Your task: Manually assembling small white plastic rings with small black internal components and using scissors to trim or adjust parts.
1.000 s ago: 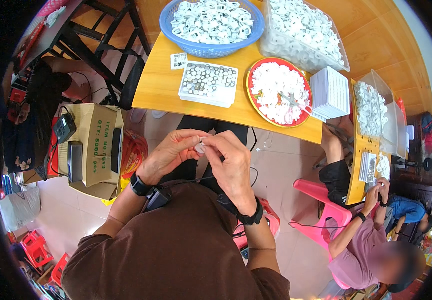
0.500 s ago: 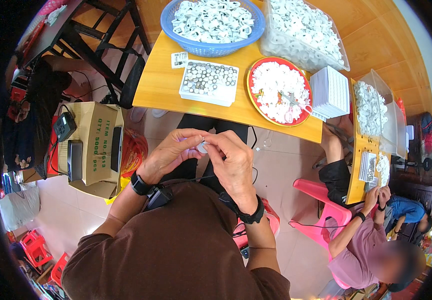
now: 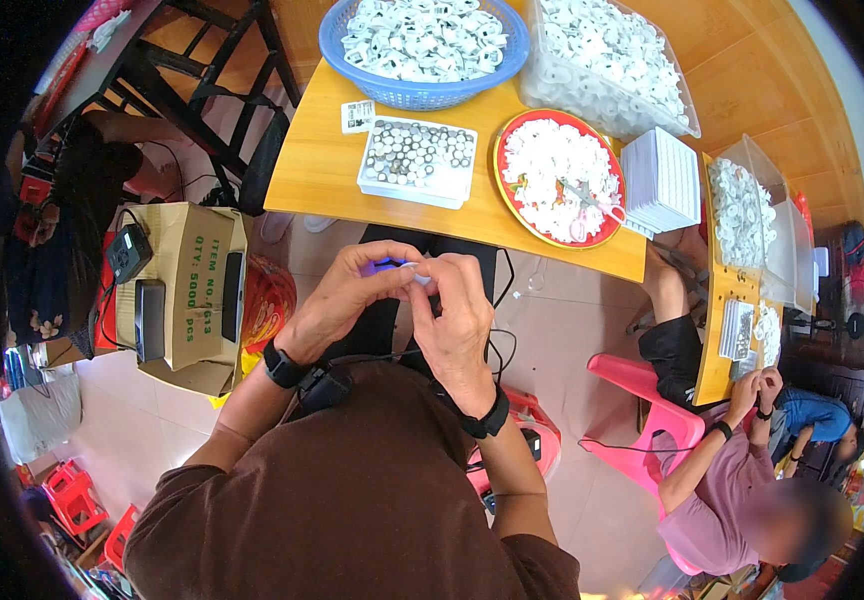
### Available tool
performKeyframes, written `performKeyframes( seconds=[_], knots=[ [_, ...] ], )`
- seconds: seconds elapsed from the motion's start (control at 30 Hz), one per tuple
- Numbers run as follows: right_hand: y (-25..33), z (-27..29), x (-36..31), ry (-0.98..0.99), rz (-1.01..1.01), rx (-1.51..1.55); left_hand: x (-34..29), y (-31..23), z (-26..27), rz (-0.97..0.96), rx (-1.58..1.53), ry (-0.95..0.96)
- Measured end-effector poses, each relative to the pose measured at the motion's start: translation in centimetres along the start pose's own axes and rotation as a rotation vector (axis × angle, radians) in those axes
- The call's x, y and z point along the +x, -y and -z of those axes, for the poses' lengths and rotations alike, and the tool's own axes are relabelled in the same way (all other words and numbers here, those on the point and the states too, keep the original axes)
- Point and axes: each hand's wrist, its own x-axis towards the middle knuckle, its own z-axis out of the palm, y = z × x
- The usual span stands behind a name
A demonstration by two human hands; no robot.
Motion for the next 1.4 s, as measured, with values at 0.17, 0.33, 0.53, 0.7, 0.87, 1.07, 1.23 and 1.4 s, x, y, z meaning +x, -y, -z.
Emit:
performKeyframes(
  seconds=[0.17, 0.33, 0.53, 0.7, 0.87, 1.07, 1.23, 1.4],
  knots=[
    [-0.4, 0.4, -0.2, -0.016, -0.203, 0.242, -0.1, -0.4, -0.5, -0.015, -0.021, -0.035],
    [-0.3, 0.5, -0.5, 0.035, -0.499, 0.499, 0.0, -0.1, -1.1, -0.078, 0.11, -0.103],
    [-0.5, 0.1, -0.4, 0.015, -0.559, 0.582, 0.0, 0.6, -1.4, -0.194, 0.251, -0.139],
    [-0.8, -0.5, -0.5, -0.016, -0.55, 0.675, -0.1, 1.0, -1.2, -0.251, 0.296, -0.161],
    [-2.0, -1.2, -1.4, -0.05, -0.498, 0.612, -0.1, 1.0, -1.4, -0.246, 0.298, -0.173],
    [-1.7, -0.2, -0.8, -0.042, -0.595, 0.758, 0.1, 0.1, -0.3, -0.197, 0.281, -0.061],
    [-1.1, -0.6, -0.9, -0.041, -0.55, 0.71, 0.1, 0.0, 0.1, -0.062, -0.016, -0.055],
    [-0.8, -1.2, -1.0, -0.069, -0.5, 0.666, -0.1, 0.3, 0.0, -0.078, -0.05, -0.081]
  ],
)
